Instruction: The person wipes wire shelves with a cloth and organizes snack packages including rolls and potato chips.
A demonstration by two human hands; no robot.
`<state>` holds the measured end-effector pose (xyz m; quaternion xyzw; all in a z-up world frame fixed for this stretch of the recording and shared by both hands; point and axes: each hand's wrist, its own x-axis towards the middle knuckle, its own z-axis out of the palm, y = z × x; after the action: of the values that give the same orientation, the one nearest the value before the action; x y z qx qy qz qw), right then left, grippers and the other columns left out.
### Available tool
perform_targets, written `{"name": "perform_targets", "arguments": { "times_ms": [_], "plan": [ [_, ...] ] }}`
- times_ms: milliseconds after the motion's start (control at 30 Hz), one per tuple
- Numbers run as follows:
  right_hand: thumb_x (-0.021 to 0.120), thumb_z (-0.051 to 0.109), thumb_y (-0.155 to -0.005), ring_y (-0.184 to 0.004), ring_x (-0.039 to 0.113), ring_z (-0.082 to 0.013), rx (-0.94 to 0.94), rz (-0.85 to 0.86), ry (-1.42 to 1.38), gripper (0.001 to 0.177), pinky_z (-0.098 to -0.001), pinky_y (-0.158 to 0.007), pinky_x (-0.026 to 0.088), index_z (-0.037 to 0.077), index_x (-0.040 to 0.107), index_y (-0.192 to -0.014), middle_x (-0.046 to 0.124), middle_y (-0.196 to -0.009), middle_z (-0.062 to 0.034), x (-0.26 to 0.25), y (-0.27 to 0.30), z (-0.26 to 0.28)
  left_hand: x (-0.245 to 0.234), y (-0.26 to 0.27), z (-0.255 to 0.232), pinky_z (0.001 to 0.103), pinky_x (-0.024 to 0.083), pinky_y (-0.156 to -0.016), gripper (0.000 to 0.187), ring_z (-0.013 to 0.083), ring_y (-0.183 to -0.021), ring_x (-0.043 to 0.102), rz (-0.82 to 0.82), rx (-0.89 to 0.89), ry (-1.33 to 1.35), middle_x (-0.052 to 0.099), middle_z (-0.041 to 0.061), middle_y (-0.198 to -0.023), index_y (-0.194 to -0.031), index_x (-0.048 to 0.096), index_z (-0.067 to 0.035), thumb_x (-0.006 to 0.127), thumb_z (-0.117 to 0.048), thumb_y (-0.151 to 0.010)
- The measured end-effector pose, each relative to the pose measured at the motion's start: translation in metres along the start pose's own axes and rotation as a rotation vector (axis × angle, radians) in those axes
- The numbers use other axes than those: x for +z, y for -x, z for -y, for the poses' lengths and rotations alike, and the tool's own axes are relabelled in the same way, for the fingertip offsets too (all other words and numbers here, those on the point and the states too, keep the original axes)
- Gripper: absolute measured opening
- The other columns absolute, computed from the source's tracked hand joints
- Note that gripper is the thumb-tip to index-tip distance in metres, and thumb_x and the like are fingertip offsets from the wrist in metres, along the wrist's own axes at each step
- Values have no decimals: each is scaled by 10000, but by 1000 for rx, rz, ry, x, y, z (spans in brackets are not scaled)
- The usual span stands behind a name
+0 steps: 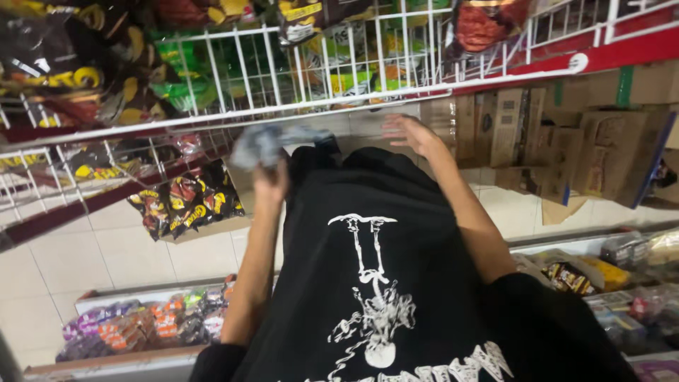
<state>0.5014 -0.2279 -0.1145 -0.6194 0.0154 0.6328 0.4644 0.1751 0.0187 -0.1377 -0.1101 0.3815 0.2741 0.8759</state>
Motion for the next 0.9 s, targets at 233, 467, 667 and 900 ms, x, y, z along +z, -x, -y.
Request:
{"name": "perform_targets", "arguments": {
  "times_ms": [233, 467, 667, 900],
  "plan": [
    [484, 441, -1103, -1349, 590, -359, -378, 135, -504, 413, -527, -1104, 475, 113, 480, -1354, 589, -1504, -158, -11, 7, -5, 60, -25, 41, 447, 500, -923, 343, 204, -1070, 552, -101, 489, -718, 598, 40, -1186, -1302, 392, -109, 465, -297, -1024],
    [471, 472, -964, -1234, 592, -365, -104, 136, -449, 533, -605, -979, 500, 165, 518, -1396, 615, -1374, -128, 2, 22, -3, 126, -9, 177, 499, 483, -827, 277, 348, -898, 594, -222, 709, -1488, 625, 245, -985, -1027, 562, 49, 507, -222, -1014],
    [608, 398, -960, -1279, 557, -301, -35, 5, -544, 577, -555, -1105, 426, 116, 508, -1454, 588, -1382, -121, 44, 34, 24, 118, -6, 211, 503, 458, -978, 253, 451, -1104, 605, 763, 409, -2162, 629, 321, -1145, -1127, 636, 68, 530, -132, -1015],
    [620, 208, -989, -1188, 647, -280, -314, 224, -683, 442, -454, -1049, 519, -9, 545, -1366, 650, -1317, -144, 116, 70, 67, 45, -37, 101, 321, 471, -1027, 592, 201, -1193, 610, 534, -124, -1515, 663, 121, -1309, -1455, 531, -55, 633, -366, -962]
  ]
}}
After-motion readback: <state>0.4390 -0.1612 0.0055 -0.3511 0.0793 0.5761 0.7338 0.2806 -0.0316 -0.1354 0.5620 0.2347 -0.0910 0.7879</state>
